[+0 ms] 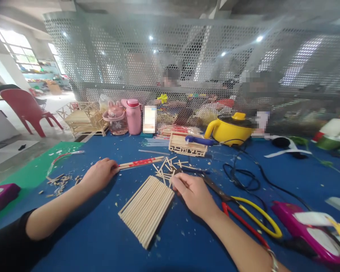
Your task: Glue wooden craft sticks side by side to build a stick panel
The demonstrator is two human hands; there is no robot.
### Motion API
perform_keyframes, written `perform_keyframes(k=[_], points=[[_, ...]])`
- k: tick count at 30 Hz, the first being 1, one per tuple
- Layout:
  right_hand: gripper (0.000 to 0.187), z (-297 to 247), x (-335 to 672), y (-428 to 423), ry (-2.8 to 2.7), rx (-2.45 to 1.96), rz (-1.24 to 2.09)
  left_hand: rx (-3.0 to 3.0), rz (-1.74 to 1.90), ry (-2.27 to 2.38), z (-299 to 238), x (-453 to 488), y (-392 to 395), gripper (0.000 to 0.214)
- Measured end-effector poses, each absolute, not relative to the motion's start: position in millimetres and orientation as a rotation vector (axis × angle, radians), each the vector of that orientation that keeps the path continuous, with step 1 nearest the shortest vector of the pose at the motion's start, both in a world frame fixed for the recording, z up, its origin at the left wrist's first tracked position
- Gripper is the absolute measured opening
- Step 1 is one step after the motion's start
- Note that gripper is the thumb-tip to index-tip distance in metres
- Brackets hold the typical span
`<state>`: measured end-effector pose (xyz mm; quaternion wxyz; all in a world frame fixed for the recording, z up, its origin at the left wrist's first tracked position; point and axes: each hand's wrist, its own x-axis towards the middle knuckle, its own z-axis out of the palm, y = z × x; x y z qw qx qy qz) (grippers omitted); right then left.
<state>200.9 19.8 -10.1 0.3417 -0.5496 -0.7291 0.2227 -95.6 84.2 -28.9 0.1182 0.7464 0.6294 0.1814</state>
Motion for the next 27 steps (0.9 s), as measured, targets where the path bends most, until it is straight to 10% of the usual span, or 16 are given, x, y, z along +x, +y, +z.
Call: perform_keyframes(k=[12, 16, 27], points=[[0.043, 15.5, 190.0, 42.4, -2.024, -1.276, -0.118, 2.498, 0.949, 1.679, -10.8, -96.0, 65.1, 0.023], [0.019, 16.3, 187.3, 43.2, -2.181, -1.275, -0.103, 2.632, 1.009, 1.508, -11.3, -97.2, 62.1, 0.028], [0.038, 9.5, 148.7, 7.7, -2.352, -1.234, -0.045, 3.108, 1.006, 1.009, -3.7, -54.3, 29.6, 0.026]])
